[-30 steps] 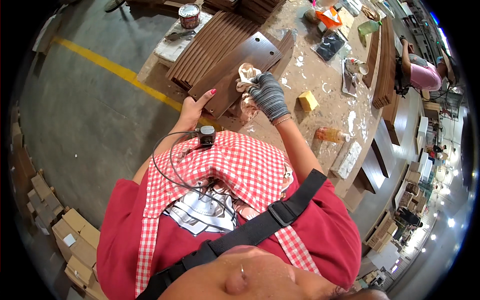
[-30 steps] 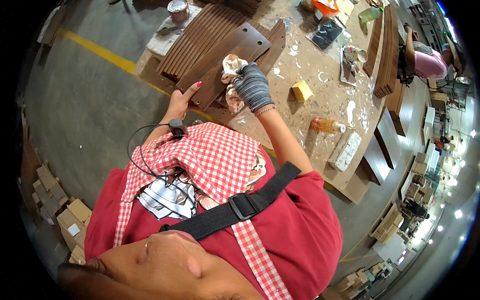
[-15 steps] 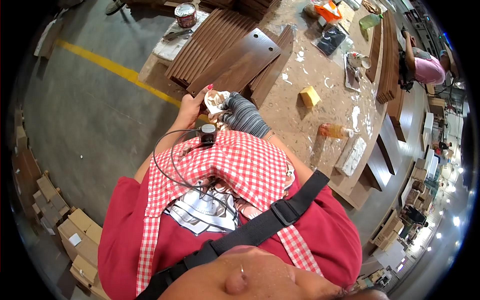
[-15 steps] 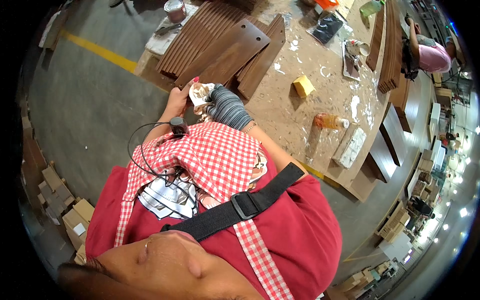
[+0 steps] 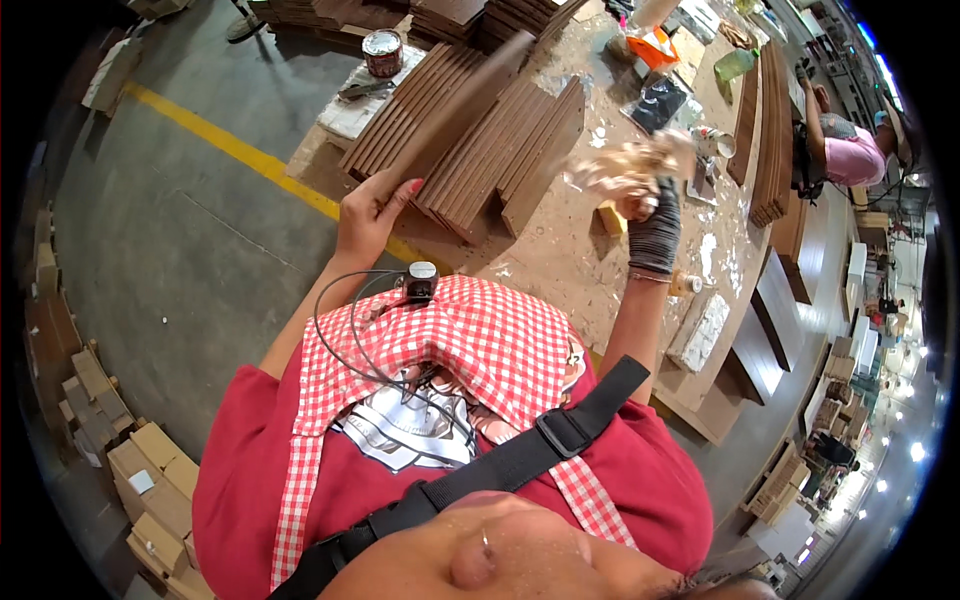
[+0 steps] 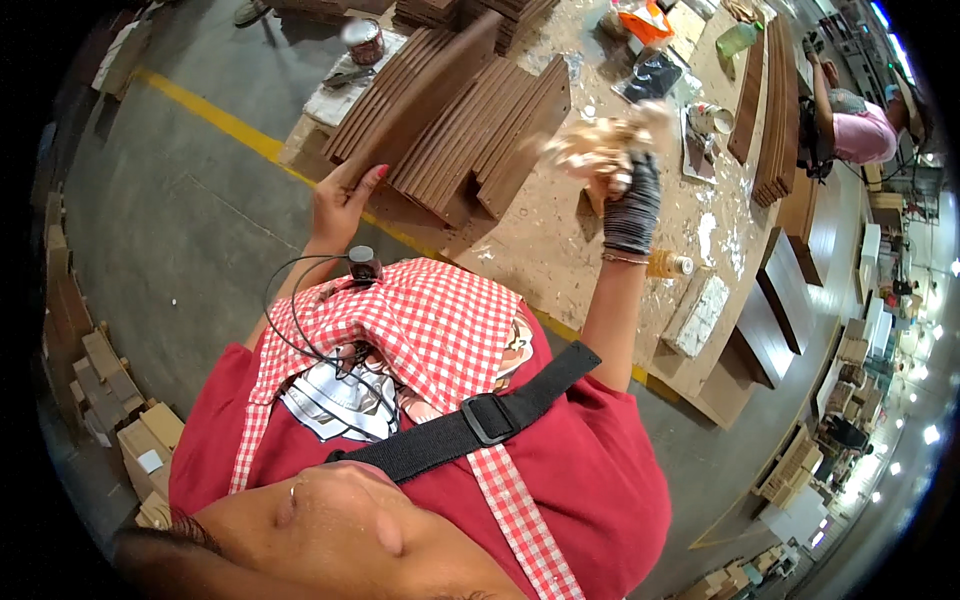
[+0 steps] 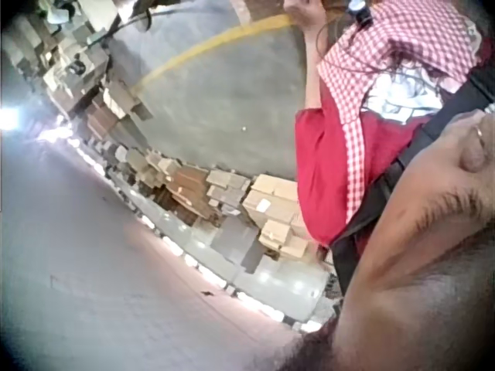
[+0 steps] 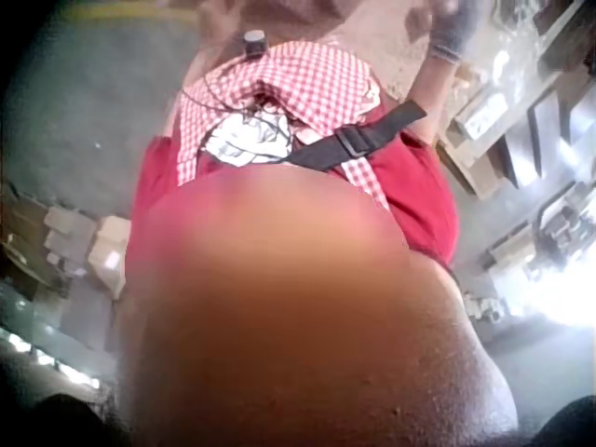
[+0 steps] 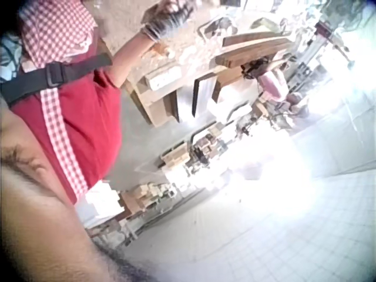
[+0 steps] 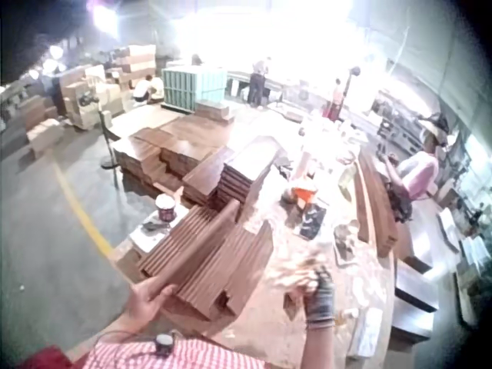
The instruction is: The person wipes down wooden planks with a cloth, cleaning each piece along its surfaces and edges before stacking them on the table.
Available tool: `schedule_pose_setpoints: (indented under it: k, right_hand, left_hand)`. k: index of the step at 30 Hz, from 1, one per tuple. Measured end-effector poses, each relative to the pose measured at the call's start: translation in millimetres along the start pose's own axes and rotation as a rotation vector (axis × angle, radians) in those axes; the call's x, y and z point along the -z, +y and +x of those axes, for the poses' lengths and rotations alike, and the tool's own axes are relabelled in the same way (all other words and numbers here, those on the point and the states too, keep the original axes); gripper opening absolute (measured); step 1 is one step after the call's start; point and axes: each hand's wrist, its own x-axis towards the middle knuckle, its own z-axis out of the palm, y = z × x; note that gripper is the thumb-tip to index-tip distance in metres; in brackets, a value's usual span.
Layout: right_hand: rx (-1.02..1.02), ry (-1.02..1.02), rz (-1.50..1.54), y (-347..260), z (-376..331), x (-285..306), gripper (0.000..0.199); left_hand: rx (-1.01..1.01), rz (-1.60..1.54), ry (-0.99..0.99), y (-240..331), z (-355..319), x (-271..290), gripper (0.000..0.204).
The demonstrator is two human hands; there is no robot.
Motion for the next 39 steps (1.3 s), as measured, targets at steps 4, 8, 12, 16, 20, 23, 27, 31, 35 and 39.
schedule_pose_setpoints:
  k: [4,8,12,16,20,23,27,31,35,39]
  right_hand:
    - [-0.085,0.169,0.407,-10,14,-8,0.034]
    - [0.006,-0.190,0.484,7,35,-4,0.031]
    - [0.301,0.120,-0.397,39,-6,-97,0.035]
    - [0.444,-0.408,-0.750,104,-33,-132,0.035]
    - [0.739,-0.609,-1.558,96,-36,-158,0.024]
    - [0.838,-0.423,-1.551,85,28,-114,0.019]
    - [0.425,-0.170,-1.074,61,86,-41,0.024]
    - [-0.014,0.301,-0.380,48,72,-40,0.028]
    - [-0.142,0.341,0.005,71,66,12,0.023]
    - [-0.228,0.423,0.102,88,58,44,0.016]
  left_hand:
    - [-0.412,0.199,-0.154,-4,8,5,0.046]
    - [-0.558,0.527,-0.266,-25,-6,-5,0.048]
    - [-0.509,0.539,-0.305,-41,-16,-10,0.050]
    - [-0.444,0.494,-0.134,-41,-25,-6,0.053]
    - [-0.221,0.299,0.272,-56,-41,6,0.045]
    - [0.202,-0.173,0.372,-101,-59,19,0.028]
    - [0.768,-0.930,-0.011,-84,-46,17,0.039]
    - [0.757,-0.903,-0.053,-84,-42,-3,0.035]
    - [0.791,-0.811,-0.058,-46,-24,5,0.032]
    - [0.631,-0.800,0.019,-11,-14,32,0.029]
